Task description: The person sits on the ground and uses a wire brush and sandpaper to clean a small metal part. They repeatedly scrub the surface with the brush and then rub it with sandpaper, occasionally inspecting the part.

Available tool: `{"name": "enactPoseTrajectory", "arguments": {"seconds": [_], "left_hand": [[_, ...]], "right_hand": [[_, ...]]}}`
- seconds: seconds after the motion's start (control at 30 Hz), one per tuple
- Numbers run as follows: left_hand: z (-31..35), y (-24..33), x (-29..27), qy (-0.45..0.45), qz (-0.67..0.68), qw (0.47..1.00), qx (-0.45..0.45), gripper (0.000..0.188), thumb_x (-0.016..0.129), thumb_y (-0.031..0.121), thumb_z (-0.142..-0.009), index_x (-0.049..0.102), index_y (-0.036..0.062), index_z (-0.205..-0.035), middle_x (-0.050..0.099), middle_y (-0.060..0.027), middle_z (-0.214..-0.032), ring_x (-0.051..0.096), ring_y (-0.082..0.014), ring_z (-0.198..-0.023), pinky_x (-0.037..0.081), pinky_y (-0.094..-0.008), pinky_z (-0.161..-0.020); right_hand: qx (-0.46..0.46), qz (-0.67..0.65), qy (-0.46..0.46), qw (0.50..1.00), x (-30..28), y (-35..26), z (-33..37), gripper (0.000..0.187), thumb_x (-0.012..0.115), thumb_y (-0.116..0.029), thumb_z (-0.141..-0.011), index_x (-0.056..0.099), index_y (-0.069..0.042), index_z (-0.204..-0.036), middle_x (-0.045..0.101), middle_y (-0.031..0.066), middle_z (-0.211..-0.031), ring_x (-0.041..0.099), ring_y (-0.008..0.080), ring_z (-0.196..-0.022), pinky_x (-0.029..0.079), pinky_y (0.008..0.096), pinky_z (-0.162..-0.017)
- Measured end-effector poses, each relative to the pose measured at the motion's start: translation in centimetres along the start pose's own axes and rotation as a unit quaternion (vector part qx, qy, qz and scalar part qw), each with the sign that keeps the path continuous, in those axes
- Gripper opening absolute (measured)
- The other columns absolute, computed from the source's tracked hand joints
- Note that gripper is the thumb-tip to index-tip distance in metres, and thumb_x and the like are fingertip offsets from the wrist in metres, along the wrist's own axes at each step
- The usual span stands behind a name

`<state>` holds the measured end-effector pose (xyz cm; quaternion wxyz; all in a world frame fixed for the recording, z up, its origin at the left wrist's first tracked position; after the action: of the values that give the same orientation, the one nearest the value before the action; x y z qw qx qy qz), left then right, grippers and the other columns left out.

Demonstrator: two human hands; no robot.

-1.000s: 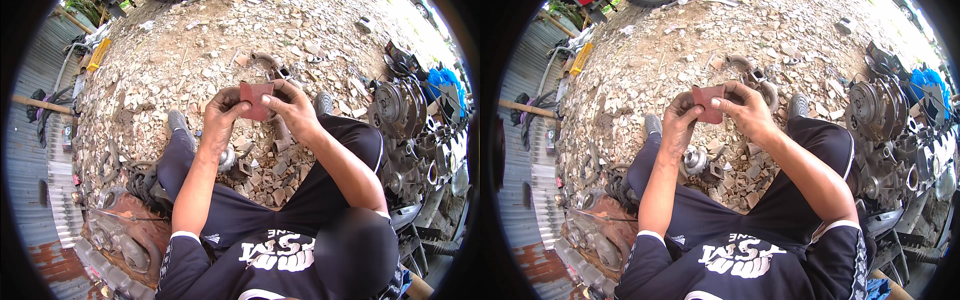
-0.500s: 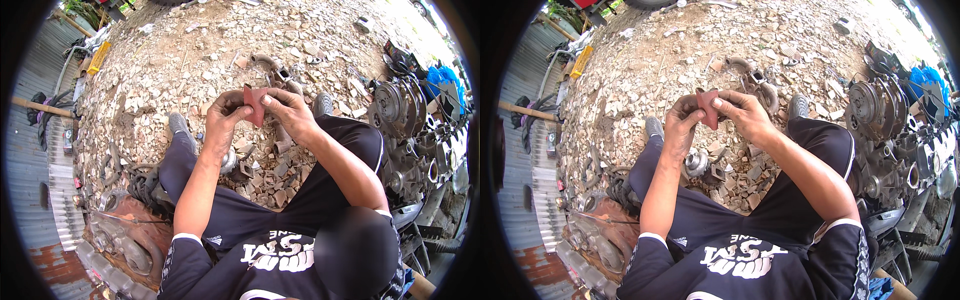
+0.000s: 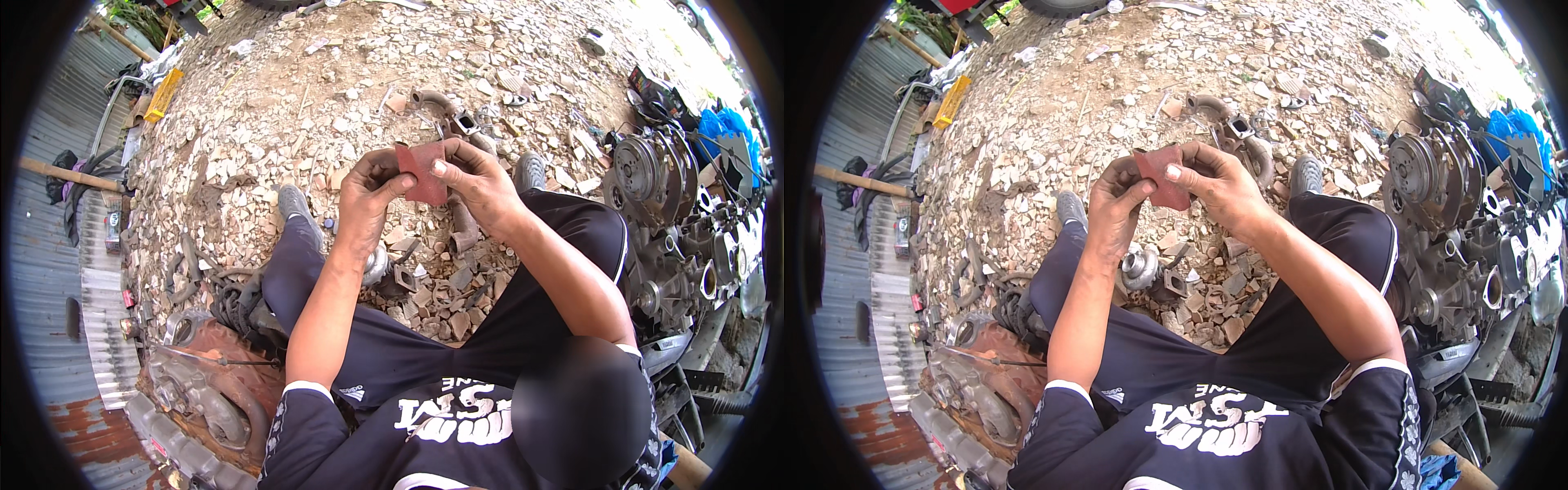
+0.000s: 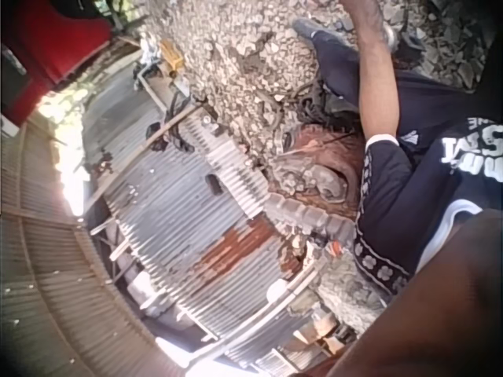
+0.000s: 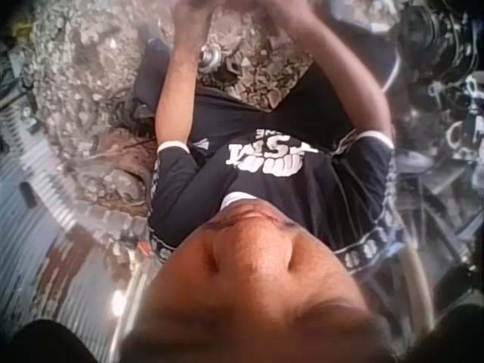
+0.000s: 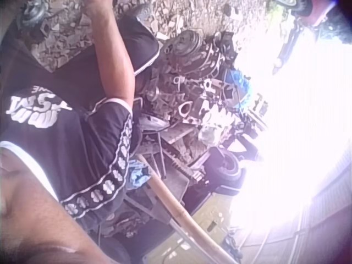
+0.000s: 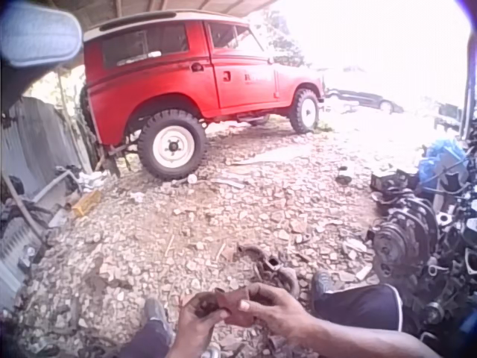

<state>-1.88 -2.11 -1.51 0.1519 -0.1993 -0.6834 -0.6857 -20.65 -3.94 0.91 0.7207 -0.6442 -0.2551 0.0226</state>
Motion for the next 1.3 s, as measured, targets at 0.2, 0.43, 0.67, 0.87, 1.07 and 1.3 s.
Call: {"name": "enactPoseTrajectory", "arguments": {"seconds": [0.2, 0.43, 0.67, 0.87, 1.07, 1.3], "left_hand": [[0.1, -0.2, -0.2, -0.002, -0.008, 1.0, -0.004, 0.036, 0.082, 0.003, -0.084, 0.069, 0.0074, -0.117, 0.072, -0.0012, -0.104, 0.066, -0.0106, -0.097, 0.052, -0.0275, -0.091], [0.2, 0.0, 0.4, -0.013, -0.007, 1.0, -0.007, 0.038, 0.082, 0.003, -0.085, 0.067, 0.0067, -0.119, 0.072, -0.0023, -0.105, 0.066, -0.0116, -0.098, 0.052, -0.0282, -0.092], [0.2, -0.3, 0.0, -0.012, -0.004, 1.0, -0.001, 0.039, 0.081, 0.0, -0.084, 0.067, 0.0073, -0.119, 0.072, -0.0022, -0.105, 0.067, -0.0117, -0.099, 0.054, -0.0277, -0.091], [0.1, -0.2, 0.1, -0.01, -0.001, 1.0, -0.001, 0.037, 0.081, 0.0, -0.085, 0.067, 0.0073, -0.118, 0.072, -0.0025, -0.106, 0.067, -0.0122, -0.099, 0.055, -0.0284, -0.091], [0.1, 0.1, 0.3, -0.009, -0.011, 1.0, 0.003, 0.031, 0.077, 0.001, -0.089, 0.067, 0.0066, -0.117, 0.073, -0.0059, -0.103, 0.069, -0.0167, -0.094, 0.058, -0.0337, -0.085], [0.0, -0.2, 0.0, -0.005, -0.02, 1.0, 0.008, 0.028, 0.081, 0.002, -0.085, 0.071, 0.003, -0.112, 0.074, -0.0056, -0.103, 0.069, -0.0124, -0.095, 0.056, -0.0287, -0.088]], "right_hand": [[0.003, 0.027, 0.004, 1.0, 0.2, 0.0, 0.3, 0.03, 0.074, -0.022, -0.097, 0.062, -0.005, -0.119, 0.067, 0.0016, -0.107, 0.061, 0.0081, -0.099, 0.052, 0.0268, -0.088], [-0.003, 0.091, 0.042, 0.995, 0.1, 0.4, 0.3, 0.033, 0.075, -0.02, -0.096, 0.071, 0.001, -0.122, 0.074, 0.0066, -0.105, 0.065, 0.0115, -0.097, 0.053, 0.0283, -0.086], [-0.072, 0.123, 0.048, 0.989, 1.1, 0.2, 0.4, 0.033, 0.073, -0.018, -0.098, 0.069, 0.002, -0.124, 0.074, 0.007, -0.105, 0.066, 0.0104, -0.094, 0.054, 0.0272, -0.086], [-0.098, 0.12, 0.037, 0.987, 0.9, 0.2, 0.4, 0.033, 0.075, -0.014, -0.096, 0.066, 0.001, -0.123, 0.073, 0.0071, -0.102, 0.066, 0.0087, -0.094, 0.054, 0.0261, -0.084], [-0.044, 0.079, 0.013, 0.996, 1.5, -0.6, 0.9, 0.032, 0.078, -0.013, -0.093, 0.068, 0.002, -0.119, 0.073, 0.0063, -0.102, 0.066, 0.0085, -0.094, 0.055, 0.0265, -0.084], [-0.108, 0.181, 0.028, 0.977, 0.7, -0.1, 0.4, 0.033, 0.078, -0.008, -0.091, 0.068, 0.001, -0.121, 0.074, 0.0068, -0.101, 0.068, 0.011, -0.095, 0.055, 0.0279, -0.083]]}}
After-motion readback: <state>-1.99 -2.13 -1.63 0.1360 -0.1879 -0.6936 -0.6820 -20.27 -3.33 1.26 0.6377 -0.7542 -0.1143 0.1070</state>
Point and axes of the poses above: each hand's wrist, its own z-axis away from the middle knuckle, its own x-axis out of the palm, y = z × x, the point moved 2 cm from there along -z, towards the middle knuckle
